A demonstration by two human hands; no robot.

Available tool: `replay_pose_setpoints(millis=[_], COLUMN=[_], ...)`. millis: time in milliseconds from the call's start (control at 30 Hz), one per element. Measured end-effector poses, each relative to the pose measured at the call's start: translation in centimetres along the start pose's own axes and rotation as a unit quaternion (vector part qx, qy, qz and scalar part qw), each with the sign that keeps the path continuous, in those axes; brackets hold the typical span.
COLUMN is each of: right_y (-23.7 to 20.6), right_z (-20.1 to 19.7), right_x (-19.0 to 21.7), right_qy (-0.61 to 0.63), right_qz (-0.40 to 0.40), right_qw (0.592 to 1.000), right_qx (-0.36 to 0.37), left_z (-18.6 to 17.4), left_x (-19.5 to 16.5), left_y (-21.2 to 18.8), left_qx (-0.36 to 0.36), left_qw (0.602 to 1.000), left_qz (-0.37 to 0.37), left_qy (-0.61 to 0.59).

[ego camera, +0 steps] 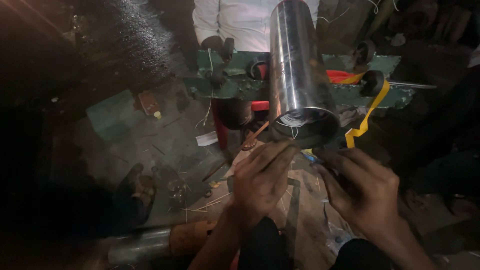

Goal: The person winds thin wire around the open end of a metal cylinder held in a vise. They repeatedly feed the wire, wrap it around the rim, and adjust the coil with both hands. The cylinder remains clamped while the person continues winding until the clip ends.

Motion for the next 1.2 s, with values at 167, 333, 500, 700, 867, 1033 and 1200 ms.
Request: replay_pose_setpoints(millis=[167,333,500,700,867,1033,1200], right_y=[-0.6,-0.8,-0.1,0.7,1.1,0.9,1.0], right_z=[-0.4,-0.3,-0.1,-0.2,0.2,-0.1,0.0], right_x=[-0.9,-1.7,-1.5,-2.5,-2.5,-1.1,-0.5], right_qy=[-0.041,-0.064,-0.104,0.044,0.136,0.064,0.040], right_qz=[-0.013,-0.063,-0.148,0.052,0.132,0.086,0.024], right_qw=[0.999,0.996,0.983,0.997,0.980,0.994,0.999], right_qx=[0.007,0.027,0.032,0.024,0.059,0.023,0.026], left_z=[0.1,-0.1,-0.5,-0.4,-0.4,-0.1,0.3], left_x=[0.1,0.2,0.1,0.4,0.2,0.4,0.8], left_y=[0.3,0.4,0.4,0.1,0.0,0.0,-0.4], left_qx=[-0.001,0.001,-0.031,-0.019,-0.012,-0.013,-0.007], left_qw=[0.999,0.999,0.997,0.994,0.997,0.997,0.997], left_qz=[0.007,-0.002,0.027,-0.006,-0.009,-0.002,-0.003], left_qy=[-0.031,-0.042,-0.059,-0.103,-0.075,-0.075,-0.078])
Point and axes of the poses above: each hand's wrist, its own y-axis towards the middle knuckle, its own z-axis out of the palm, x = y × z, the point moved 6 cm from there along y, towards the middle knuckle, and after that the axes turned 4 degrees about -z, right-handed, at the moved point
